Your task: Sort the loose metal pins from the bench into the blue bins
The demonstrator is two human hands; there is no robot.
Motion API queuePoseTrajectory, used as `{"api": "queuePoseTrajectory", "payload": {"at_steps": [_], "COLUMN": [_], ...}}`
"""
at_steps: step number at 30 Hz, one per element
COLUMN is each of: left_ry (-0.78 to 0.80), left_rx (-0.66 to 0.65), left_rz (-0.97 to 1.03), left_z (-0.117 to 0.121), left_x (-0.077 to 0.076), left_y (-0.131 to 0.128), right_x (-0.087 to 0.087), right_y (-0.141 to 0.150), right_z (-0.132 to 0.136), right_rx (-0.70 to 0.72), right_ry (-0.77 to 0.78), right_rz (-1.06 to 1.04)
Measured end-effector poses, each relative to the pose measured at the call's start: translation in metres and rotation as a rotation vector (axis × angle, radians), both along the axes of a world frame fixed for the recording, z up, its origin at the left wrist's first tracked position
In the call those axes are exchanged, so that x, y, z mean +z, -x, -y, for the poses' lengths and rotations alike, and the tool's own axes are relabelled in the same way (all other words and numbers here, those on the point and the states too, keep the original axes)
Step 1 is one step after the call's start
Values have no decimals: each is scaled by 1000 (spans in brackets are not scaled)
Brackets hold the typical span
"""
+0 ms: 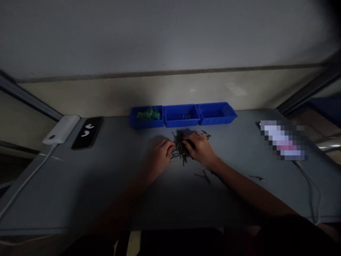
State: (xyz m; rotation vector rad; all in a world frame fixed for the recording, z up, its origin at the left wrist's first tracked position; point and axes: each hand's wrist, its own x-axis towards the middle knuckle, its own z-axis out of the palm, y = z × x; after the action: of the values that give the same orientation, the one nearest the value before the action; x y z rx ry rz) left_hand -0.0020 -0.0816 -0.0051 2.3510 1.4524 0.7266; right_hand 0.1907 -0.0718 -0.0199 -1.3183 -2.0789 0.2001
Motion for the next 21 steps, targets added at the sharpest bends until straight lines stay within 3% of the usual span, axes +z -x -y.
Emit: {"api": "queuePoseTrajectory", "payload": {"at_steps": [6,9,16,21], "left_ry": [29,-2,-16,-17], "left_rx": [37,55,70,27], "left_rz": [92,87,-271,-336], "left_z": [1,-8,-51,-49], "left_x": [-1,-1,9,11], "left_y": [2,3,-1,2], "right_x": [0,1,1,1], "right_y": [-3,-2,0,-1], "right_z": [-1,0,1,1], "right_rx": [-66,-84,10,29], "right_ry": [99,158,68,48], "right_rz": [-263,-297,-201,-161]}}
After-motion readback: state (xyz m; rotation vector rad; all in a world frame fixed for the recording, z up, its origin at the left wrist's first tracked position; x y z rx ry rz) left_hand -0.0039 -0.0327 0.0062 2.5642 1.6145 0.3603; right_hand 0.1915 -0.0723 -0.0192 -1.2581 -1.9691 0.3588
